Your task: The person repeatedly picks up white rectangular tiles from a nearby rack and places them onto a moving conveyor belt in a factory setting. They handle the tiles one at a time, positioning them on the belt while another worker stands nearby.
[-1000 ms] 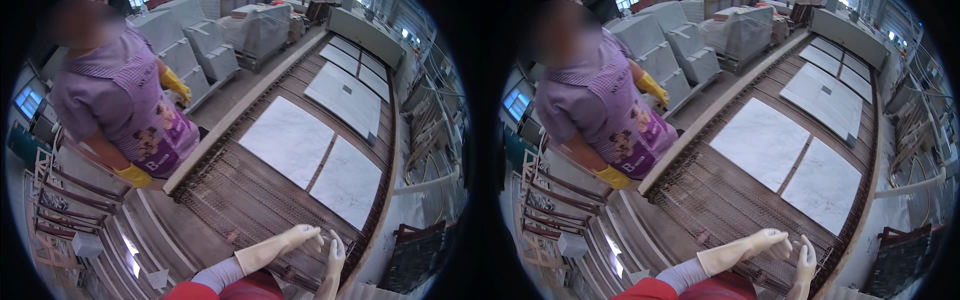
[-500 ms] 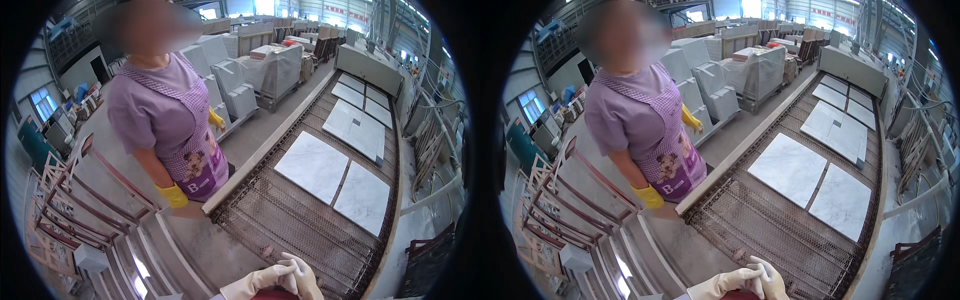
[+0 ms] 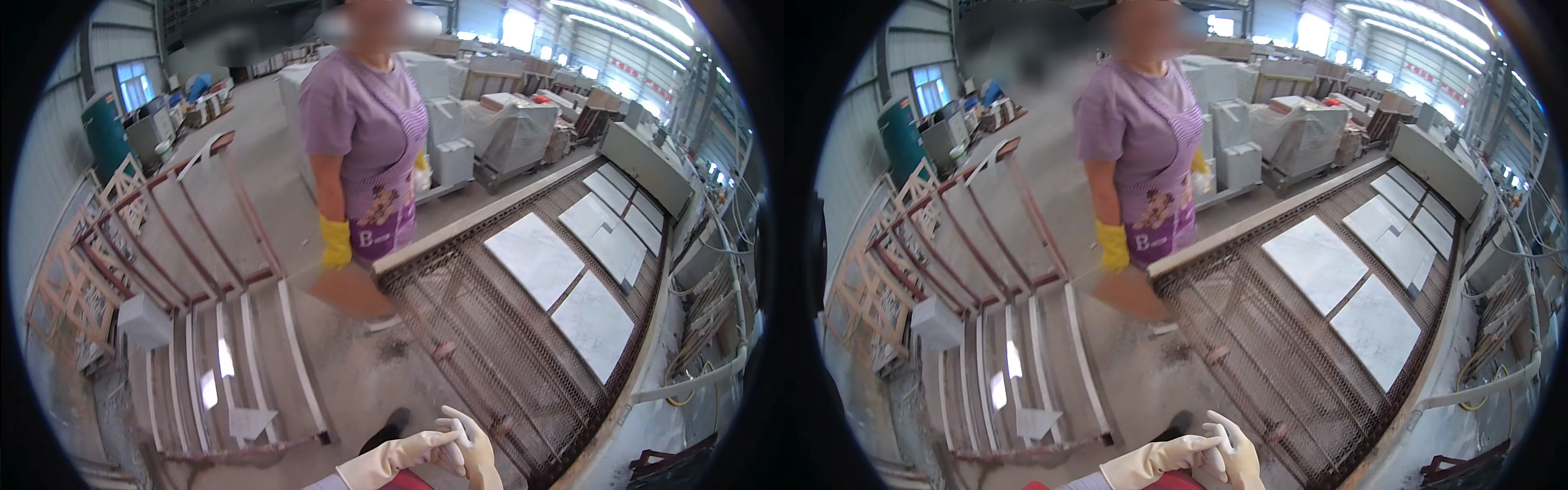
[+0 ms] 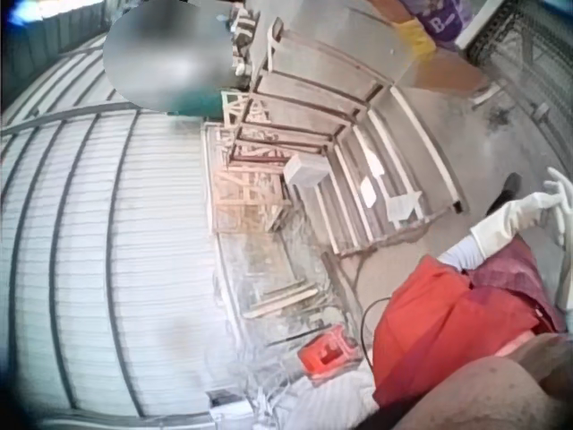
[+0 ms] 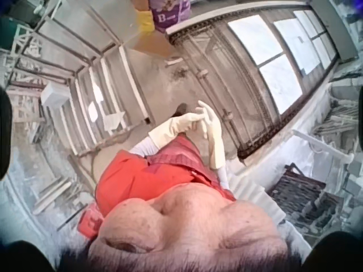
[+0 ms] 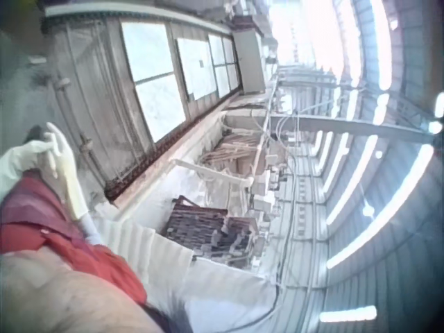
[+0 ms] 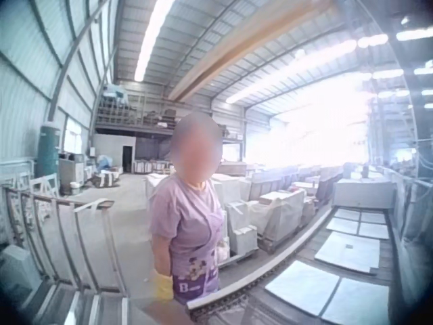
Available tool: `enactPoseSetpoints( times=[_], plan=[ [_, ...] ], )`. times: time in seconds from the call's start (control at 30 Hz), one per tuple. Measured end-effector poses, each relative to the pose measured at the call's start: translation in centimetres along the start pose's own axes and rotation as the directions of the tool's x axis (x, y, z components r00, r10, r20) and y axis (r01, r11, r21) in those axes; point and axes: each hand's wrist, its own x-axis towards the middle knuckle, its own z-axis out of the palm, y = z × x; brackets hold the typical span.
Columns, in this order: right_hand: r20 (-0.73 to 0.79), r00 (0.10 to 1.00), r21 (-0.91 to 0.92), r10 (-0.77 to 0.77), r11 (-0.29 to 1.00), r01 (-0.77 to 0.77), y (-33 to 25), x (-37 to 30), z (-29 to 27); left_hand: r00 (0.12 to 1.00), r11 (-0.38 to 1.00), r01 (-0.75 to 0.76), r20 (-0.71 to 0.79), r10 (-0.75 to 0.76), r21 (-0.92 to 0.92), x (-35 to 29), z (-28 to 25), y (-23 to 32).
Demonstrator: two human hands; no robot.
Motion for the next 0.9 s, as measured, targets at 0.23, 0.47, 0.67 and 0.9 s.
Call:
enactPoseSetpoints(
  times=[0.23,0.47,0.67,0.9],
  plan=[
    [-0.026,0.988,0.106,0.152,0.983,-0.148,10.1,-7.1,0.9,0.994,0.998,0.065,-0.092,-0.062,0.024,-3.6,2.8,-9.2],
    [0.086,0.993,-0.246,0.087,0.967,-0.063,9.6,-10.9,5.8,0.950,0.985,0.075,-0.312,-0.023,0.158,-12.0,3.2,-13.2],
    [0.212,0.975,-0.465,0.067,0.884,0.040,11.4,-11.9,14.5,0.882,0.994,-0.078,-0.459,0.107,0.083,-23.2,-0.1,-19.5],
    [0.594,0.801,-0.584,0.069,0.722,0.371,10.2,-17.0,34.8,0.462,0.863,-0.491,-0.805,0.372,0.118,-45.1,0.3,-27.9]
  ],
)
